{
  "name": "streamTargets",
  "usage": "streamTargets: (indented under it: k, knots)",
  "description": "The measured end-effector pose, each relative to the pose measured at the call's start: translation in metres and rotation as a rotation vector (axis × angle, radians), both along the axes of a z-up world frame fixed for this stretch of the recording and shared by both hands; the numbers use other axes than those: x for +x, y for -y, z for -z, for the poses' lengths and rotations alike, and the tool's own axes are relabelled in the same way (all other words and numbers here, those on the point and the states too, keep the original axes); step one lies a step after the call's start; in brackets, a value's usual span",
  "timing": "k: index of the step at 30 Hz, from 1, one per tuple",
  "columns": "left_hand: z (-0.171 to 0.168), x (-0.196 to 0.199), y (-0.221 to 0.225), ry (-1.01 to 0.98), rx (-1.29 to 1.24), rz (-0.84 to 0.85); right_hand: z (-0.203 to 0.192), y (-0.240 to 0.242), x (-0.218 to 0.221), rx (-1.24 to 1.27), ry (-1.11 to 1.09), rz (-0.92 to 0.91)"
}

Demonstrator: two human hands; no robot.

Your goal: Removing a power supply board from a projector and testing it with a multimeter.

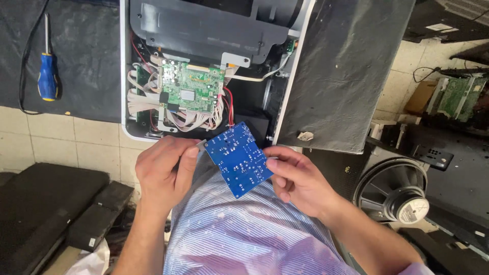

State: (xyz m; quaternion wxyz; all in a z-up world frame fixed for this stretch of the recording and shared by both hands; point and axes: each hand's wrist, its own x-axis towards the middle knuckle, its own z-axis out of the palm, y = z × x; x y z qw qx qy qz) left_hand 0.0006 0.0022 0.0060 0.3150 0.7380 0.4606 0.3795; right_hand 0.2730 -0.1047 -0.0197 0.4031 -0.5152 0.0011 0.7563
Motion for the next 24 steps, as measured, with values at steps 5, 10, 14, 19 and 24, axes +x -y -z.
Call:
streamTargets:
  k: [5, 10, 14, 19, 24]
  knots:
    - [0.001, -0.008, 0.002, -0.022, -0.02, 0.017, 0.004, 0.015, -0.009, 0.113, -0.047, 0.046]
    - [-0.007, -0.015, 0.004, -0.044, -0.079, 0.032, -0.01, 0.013, -0.015, 0.308, 0.01, 0.02]
    - [-0.013, -0.016, 0.011, -0.146, -0.214, 0.014, -0.02, 0.01, -0.015, 0.359, 0.15, -0.212]
    - [-0.008, -0.017, 0.021, -0.173, -0.292, -0.042, -0.028, 0.001, -0.021, 0.376, 0.206, -0.24]
    - [0.002, -0.017, 0.032, -0.16, -0.321, -0.106, -0.035, -0.014, -0.025, 0.506, 0.326, -0.284]
